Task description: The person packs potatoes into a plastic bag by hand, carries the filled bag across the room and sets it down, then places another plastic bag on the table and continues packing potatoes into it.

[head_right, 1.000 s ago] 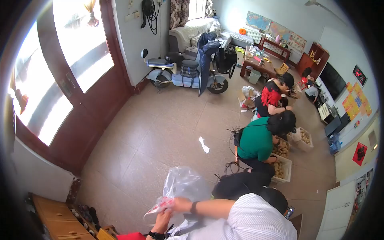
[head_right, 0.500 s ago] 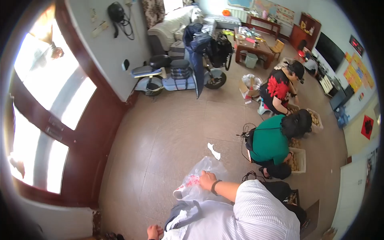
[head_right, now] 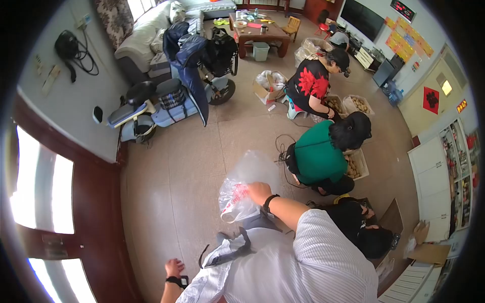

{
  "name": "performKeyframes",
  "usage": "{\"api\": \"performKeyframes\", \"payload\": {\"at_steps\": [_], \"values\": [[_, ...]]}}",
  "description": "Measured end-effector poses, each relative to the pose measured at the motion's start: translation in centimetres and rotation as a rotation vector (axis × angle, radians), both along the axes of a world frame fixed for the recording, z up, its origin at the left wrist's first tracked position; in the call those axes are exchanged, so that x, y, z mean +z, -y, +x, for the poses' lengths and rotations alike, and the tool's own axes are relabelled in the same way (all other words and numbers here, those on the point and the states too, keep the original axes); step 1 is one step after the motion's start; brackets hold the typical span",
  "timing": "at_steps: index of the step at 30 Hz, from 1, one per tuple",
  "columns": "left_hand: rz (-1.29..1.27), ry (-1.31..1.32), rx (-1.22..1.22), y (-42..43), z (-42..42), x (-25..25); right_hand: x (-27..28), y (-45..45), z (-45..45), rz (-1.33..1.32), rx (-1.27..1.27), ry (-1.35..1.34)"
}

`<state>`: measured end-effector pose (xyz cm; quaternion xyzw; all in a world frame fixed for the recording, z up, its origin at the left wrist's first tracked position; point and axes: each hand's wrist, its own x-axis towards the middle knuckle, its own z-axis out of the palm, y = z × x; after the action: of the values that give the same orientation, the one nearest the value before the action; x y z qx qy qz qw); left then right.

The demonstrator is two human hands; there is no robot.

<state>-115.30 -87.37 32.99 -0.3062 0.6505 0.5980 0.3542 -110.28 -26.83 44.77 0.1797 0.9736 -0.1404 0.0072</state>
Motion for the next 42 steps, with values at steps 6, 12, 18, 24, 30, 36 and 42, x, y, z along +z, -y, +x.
{"api": "performKeyframes", "payload": {"at_steps": [6,12,18,24,30,36,42], "values": [[-0.088,-0.209,-0.013,-12.6,-12.7,6.4,1.3,-11.7,-7.2,-0.209,-0.242,-0.096],[-0.136,0.000,-0.044,-23.7,-13.4,3.6,-3.8,-28.0,-14.2,-0.344,-0.440,-0.071],[-0.225,0.098,-0.089,-34.2,-14.1,8.7,-6.9,-42.4,-17.2,-0.306,-0.649,-0.221],[-0.265,0.104,-0.306,-37.3,-22.7,8.5,-7.6,-47.1,-16.3,-0.248,-0.896,0.026],[-0.213,0.142,-0.621,-46.3,-32.2,7.6,-11.3,-36.8,-10.4,-0.345,-0.685,0.025],[0.010,-0.198,-1.817,-54.9,-44.9,-1.1,-2.6,-20.8,1.0,-0.471,-0.967,0.164],[-0.199,0.179,-1.364,-69.7,-51.6,-1.3,-2.9,3.9,14.3,-0.422,-1.725,0.196]]}}
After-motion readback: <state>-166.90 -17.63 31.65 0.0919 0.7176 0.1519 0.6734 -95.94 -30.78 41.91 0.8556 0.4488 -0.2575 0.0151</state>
